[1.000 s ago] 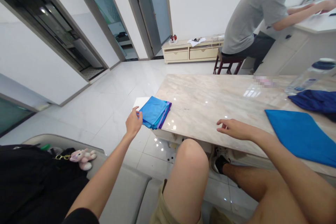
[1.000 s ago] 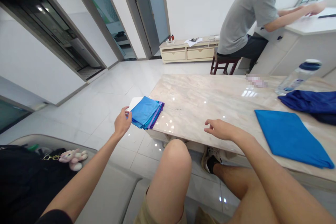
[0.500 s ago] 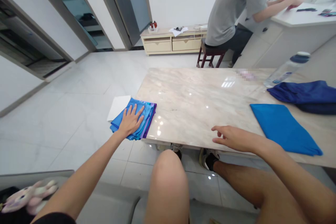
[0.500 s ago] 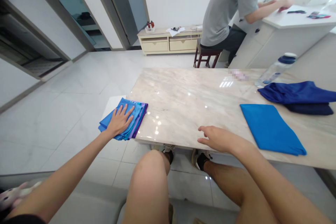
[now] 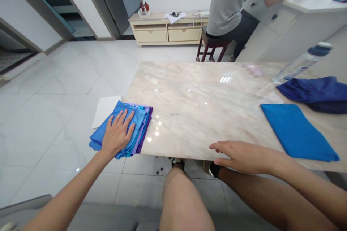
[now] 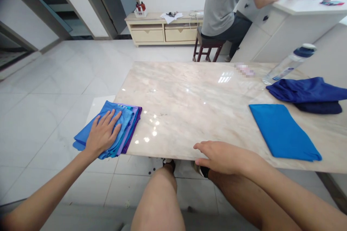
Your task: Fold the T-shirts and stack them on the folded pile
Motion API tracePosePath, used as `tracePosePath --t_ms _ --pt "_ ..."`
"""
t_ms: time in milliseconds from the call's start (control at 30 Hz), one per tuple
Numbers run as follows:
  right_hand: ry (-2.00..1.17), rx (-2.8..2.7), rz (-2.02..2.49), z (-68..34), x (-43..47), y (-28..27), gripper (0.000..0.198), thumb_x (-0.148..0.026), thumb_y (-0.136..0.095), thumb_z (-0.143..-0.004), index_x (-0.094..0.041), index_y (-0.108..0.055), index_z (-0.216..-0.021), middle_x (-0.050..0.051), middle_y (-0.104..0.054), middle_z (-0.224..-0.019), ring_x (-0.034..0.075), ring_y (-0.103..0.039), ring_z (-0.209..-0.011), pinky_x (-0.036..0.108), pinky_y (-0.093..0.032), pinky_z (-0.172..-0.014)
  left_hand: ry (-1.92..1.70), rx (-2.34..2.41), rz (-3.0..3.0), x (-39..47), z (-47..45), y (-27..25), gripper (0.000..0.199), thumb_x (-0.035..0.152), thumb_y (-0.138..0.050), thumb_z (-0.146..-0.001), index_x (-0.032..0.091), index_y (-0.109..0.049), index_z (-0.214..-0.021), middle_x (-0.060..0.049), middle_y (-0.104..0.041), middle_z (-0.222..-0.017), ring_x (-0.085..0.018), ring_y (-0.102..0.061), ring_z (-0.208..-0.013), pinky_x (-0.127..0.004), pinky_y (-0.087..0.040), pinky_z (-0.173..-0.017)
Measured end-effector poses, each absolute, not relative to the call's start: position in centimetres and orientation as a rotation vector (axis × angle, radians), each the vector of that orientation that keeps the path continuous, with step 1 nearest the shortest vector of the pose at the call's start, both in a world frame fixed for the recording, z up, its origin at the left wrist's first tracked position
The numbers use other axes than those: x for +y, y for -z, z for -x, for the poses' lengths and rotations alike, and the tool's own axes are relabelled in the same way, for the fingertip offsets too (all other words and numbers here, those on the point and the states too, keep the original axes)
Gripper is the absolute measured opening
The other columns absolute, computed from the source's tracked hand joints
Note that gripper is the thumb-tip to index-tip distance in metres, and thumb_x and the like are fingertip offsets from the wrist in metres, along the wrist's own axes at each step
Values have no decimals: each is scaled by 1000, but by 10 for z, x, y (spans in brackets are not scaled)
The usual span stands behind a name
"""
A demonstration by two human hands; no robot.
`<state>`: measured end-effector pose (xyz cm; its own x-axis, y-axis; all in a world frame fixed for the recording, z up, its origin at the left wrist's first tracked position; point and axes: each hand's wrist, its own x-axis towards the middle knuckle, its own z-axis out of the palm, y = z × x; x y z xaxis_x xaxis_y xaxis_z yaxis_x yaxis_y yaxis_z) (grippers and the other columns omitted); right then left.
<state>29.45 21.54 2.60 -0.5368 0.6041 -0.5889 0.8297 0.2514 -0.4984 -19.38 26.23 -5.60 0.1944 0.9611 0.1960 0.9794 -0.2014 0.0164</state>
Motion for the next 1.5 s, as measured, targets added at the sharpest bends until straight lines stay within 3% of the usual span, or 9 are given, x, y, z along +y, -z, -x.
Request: tracePosePath --t_ms 167,400,500,567,767,967,1333,1400,1500 --pt "975 2308 -1461 -292 230 -29 59 -58 -64 -101 -17 -75 -142 20 -77 -137 40 -75 -125 49 -59 -107 242 -1901 2342 265 197 57 65 44 -29 -112 19 -51 -169 -14 -46 -176 -33 -40 -165 -58 -22 -138" --pt "595 2687 -1599 -227 207 -102 47 -43 -59 -110 -14 -70 -145 21 -76 -137 36 -76 -122 46 -59 -105 49 -2003 2347 258 153 17 60 26 -39 -106 12 -59 -161 -22 -52 -169 -38 -47 -160 -66 -25 -135" --pt "423 2884 -1819 -233 152 -104 42 -37 -56 -111 -16 -70 -144 20 -74 -140 37 -72 -127 52 -57 -110 327 -2006 2548 208 94 -5 50 26 -44 -106 17 -72 -147 -18 -67 -157 -34 -60 -150 -60 -31 -136" --pt "318 3054 -2014 -249 100 -84 43 -32 -51 -112 -21 -66 -150 16 -69 -151 35 -65 -140 56 -53 -119 752 -2036 2645 151 50 -8 49 35 -40 -112 19 -74 -144 -15 -73 -149 -29 -67 -143 -49 -47 -128" --pt "31 2955 -2599 -278 -66 9 76 -29 -47 -110 -38 -21 -180 8 -32 -183 41 -41 -164 68 -51 -122 1275 -2023 2428 -14 -24 25 66 38 -45 -112 31 -36 -177 -8 -43 -178 -28 -43 -164 -53 -43 -134" --pt "-92 2815 -2826 -263 -88 28 92 -30 -59 -103 -35 -13 -182 12 -19 -187 48 -38 -164 72 -51 -120 1204 -1970 2360 -41 -19 37 71 41 -46 -111 27 -28 -179 -14 -40 -179 -33 -42 -164 -57 -46 -131" --pt "262 2994 -2731 -293 -80 20 75 -36 -61 -106 -28 -35 -176 16 -38 -178 35 -44 -162 55 -47 -128 1037 -1914 2270 -41 -22 9 88 57 -47 -107 14 -21 -179 -26 -38 -177 -45 -43 -162 -68 -43 -129" --pt "382 2953 -2763 -315 -69 21 55 -37 -56 -109 -25 -54 -163 17 -58 -161 31 -60 -148 50 -53 -121 1019 -1879 2347 -25 -20 -1 83 54 -48 -106 22 -25 -179 -19 -40 -178 -42 -42 -162 -67 -42 -130" --pt "321 2690 -2943 -374 -30 28 34 -35 -46 -111 -22 -77 -116 15 -77 -118 29 -73 -116 46 -59 -107 1020 -1814 2465 -4 -12 -12 79 45 -53 -103 36 -29 -178 -9 -47 -174 -37 -45 -162 -63 -44 -131"
